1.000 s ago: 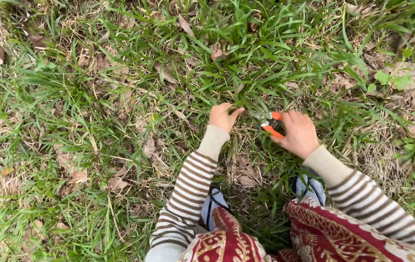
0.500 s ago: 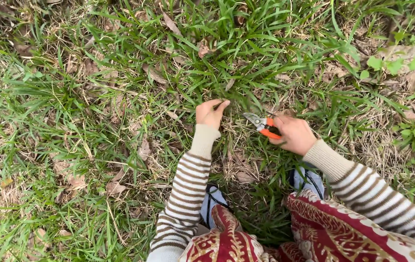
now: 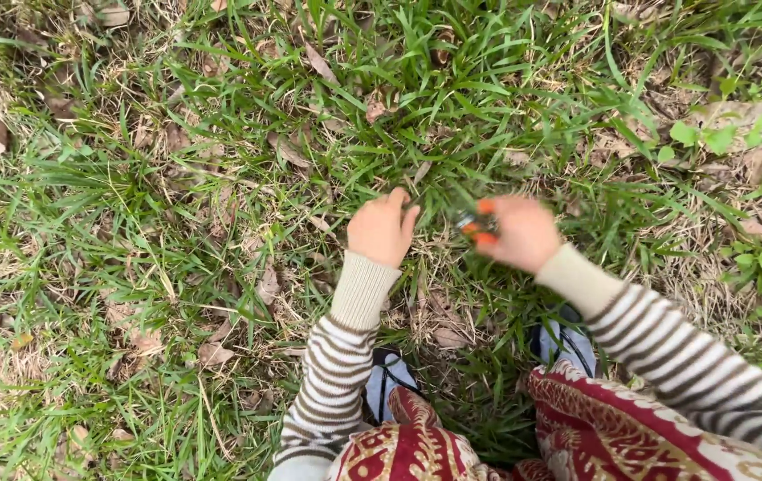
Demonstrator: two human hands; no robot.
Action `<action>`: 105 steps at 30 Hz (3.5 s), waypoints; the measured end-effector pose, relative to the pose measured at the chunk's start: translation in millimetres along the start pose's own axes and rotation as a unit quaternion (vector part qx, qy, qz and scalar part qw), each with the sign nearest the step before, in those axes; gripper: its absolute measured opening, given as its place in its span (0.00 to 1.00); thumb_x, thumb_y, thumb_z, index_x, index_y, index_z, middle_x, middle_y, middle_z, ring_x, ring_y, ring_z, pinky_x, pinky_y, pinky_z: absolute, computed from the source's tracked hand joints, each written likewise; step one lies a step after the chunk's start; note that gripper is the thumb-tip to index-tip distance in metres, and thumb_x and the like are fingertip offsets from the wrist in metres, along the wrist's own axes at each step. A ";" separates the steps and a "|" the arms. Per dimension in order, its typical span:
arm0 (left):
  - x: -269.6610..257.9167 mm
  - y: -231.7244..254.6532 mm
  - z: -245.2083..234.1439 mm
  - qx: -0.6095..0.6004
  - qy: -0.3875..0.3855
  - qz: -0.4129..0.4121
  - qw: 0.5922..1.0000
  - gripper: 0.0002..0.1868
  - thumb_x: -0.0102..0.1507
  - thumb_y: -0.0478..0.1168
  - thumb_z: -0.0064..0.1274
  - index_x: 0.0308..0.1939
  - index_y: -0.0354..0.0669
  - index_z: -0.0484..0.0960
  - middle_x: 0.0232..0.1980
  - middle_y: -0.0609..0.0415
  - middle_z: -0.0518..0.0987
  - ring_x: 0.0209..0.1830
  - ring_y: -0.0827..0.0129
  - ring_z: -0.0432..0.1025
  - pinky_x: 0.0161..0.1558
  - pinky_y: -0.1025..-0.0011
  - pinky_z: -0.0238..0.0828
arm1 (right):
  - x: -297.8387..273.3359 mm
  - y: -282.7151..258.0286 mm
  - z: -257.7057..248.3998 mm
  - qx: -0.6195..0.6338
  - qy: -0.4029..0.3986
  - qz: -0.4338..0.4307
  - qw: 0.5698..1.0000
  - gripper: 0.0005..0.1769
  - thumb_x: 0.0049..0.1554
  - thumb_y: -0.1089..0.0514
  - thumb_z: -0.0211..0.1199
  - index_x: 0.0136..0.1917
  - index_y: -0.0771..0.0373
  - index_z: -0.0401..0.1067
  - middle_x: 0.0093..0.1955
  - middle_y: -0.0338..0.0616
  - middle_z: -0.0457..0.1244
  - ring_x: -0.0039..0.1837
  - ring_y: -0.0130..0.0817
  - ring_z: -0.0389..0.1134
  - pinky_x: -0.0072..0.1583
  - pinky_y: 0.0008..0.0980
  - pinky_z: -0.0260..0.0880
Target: Trimming grass and weeds around plants using manual garden shears.
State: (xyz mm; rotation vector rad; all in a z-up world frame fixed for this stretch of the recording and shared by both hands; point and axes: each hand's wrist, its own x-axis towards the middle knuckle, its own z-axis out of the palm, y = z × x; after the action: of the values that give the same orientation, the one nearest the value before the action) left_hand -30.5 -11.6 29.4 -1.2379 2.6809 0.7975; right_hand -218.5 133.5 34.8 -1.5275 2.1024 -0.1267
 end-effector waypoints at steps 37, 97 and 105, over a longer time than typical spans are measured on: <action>157.0 -59.6 95.6 -0.106 0.045 -0.029 0.993 0.20 0.49 0.50 0.74 0.35 0.39 0.89 0.33 0.44 0.86 0.37 0.48 0.82 0.43 0.57 0.80 | 74.4 15.1 41.3 -0.160 0.046 0.039 0.985 0.47 0.48 0.27 0.63 0.70 0.60 0.68 0.56 0.50 0.65 0.61 0.41 0.63 0.65 0.43 0.57; 58.5 -132.6 -35.5 -0.256 0.201 -0.227 0.918 0.11 0.70 0.48 0.54 0.47 0.47 0.84 0.39 0.52 0.85 0.35 0.71 0.80 0.47 0.67 0.79 | 45.1 -3.1 -10.9 -0.071 0.028 -0.003 0.997 0.38 0.48 0.35 0.72 0.63 0.61 0.71 0.52 0.47 0.68 0.60 0.40 0.70 0.64 0.39 0.66; 42.7 -17.6 -37.3 0.035 -0.012 -0.080 0.996 0.52 0.52 0.37 0.74 0.76 0.48 0.61 0.70 0.36 0.66 0.55 0.44 0.76 0.59 0.46 0.78 | 53.3 8.7 33.4 -0.086 0.153 0.005 0.985 0.48 0.39 0.34 0.72 0.66 0.62 0.71 0.53 0.48 0.63 0.59 0.44 0.62 0.67 0.45 0.53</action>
State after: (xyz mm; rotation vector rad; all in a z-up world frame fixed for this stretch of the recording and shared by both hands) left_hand -41.1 -68.6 41.9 -1.3948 2.5271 0.6872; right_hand -221.9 95.9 -16.2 -1.6862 2.4140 -0.1912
